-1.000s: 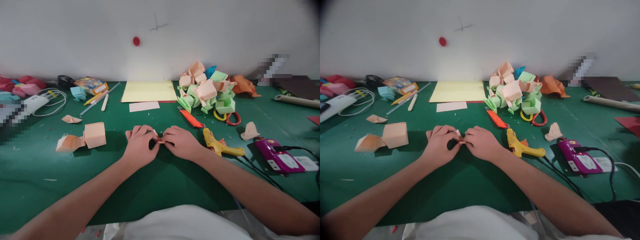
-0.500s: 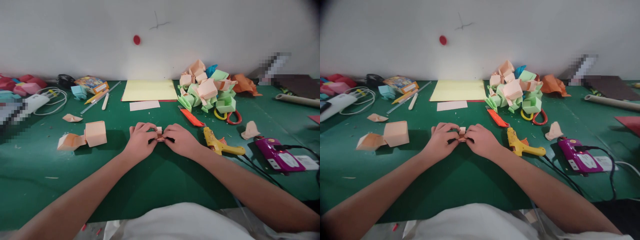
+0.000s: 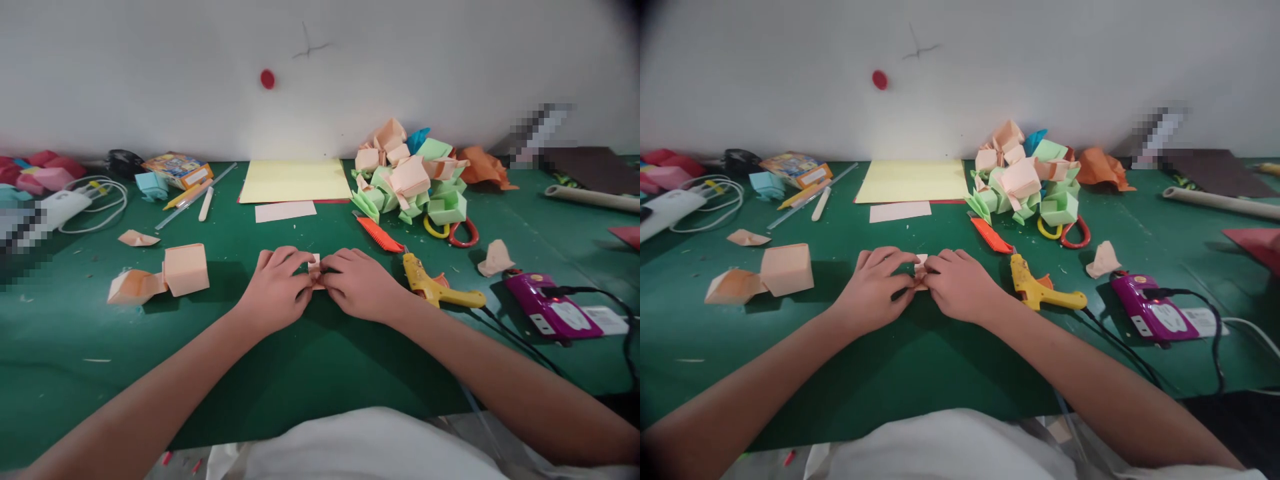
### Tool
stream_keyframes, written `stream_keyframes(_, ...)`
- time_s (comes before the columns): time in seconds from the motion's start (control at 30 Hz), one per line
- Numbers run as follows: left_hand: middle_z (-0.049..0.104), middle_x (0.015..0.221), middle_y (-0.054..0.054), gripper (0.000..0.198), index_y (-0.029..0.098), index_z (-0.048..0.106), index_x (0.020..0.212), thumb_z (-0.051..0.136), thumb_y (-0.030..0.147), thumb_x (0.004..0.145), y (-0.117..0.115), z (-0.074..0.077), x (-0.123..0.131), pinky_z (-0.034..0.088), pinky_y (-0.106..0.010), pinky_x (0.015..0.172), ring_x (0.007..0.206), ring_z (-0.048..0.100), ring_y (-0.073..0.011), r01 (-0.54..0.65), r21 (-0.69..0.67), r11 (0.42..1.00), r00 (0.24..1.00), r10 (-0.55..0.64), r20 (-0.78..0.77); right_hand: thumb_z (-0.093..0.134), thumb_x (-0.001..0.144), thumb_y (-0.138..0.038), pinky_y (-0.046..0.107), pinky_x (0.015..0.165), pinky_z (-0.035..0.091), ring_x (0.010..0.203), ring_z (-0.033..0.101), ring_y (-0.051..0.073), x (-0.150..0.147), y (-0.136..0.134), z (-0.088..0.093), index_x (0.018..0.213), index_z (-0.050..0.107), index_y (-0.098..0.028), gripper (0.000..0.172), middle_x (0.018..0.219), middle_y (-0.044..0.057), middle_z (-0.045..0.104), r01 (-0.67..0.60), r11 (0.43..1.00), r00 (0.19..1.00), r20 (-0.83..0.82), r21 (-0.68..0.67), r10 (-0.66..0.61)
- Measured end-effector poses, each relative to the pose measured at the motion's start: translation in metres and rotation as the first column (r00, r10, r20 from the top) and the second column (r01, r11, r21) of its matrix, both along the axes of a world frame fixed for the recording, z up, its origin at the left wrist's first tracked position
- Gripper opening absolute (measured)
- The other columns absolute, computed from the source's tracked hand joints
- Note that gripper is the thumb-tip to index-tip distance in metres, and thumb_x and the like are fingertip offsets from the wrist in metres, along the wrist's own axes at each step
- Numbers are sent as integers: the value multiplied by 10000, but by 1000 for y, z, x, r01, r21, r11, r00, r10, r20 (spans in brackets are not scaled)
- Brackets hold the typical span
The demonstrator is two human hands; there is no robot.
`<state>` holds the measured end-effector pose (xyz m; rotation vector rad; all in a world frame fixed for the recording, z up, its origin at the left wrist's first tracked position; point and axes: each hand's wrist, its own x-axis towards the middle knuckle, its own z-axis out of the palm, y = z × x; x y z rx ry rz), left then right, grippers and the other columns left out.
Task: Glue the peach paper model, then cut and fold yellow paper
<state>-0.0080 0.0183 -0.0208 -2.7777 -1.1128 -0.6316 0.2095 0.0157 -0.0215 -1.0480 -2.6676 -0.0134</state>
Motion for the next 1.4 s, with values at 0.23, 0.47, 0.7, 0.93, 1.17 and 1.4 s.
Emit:
stream_keyframes(0.23,641,1301,-69,265,269,784,825,546,152,832,-6,14,-1,392,-536,892,1271,492,-350,-103,-91,991,991,94,-97,498,914,-93,441,830,424,1016,501,277,0,-7,6,1032,769,-158,303,1204,116,667,7,1000,998,57,-5,-7)
stream_keyframes(0.47,641,1301,-84,301,251,771,883,507,119,822,-6,12,-4,400,-528,876,1287,497,-347,-36,-63,997,989,27,-143,532,855,-69,458,991,435,1123,484,294,5,5,0,982,707,-200,253,1350,86,622,-4,999,966,-259,-53,-10)
stream_keyframes(0.7,746,1133,-43,371,243,766,899,458,51,820,0,10,-7,386,-496,893,1157,597,-285,86,-160,983,992,-100,-80,489,830,-34,407,894,472,1003,578,253,8,8,-1,938,534,-229,227,1004,72,677,-84,962,925,-379,-260,-21)
stream_keyframes(0.93,761,1112,-31,402,250,766,984,440,70,833,2,12,-12,375,-486,923,1096,612,-274,83,-253,964,996,-91,-22,465,871,-57,422,935,429,957,609,242,9,6,0,982,510,-235,214,988,46,691,-32,956,948,-311,-291,-63)
stream_keyframes(1.17,739,932,-19,361,240,711,910,447,37,772,4,13,-10,352,-453,894,1002,644,-248,39,-314,949,999,-43,-5,508,922,-148,432,955,427,1035,630,259,10,6,0,1022,524,-239,136,1026,50,712,-11,955,955,-287,-296,-78)
stream_keyframes(1.4,721,1059,-43,251,222,660,895,446,92,890,2,1,-9,377,-440,907,1061,621,-238,56,-265,963,998,-44,51,543,918,-140,475,990,462,1122,618,274,10,2,3,1167,582,-217,264,1171,86,711,-42,949,957,-287,-311,-52)
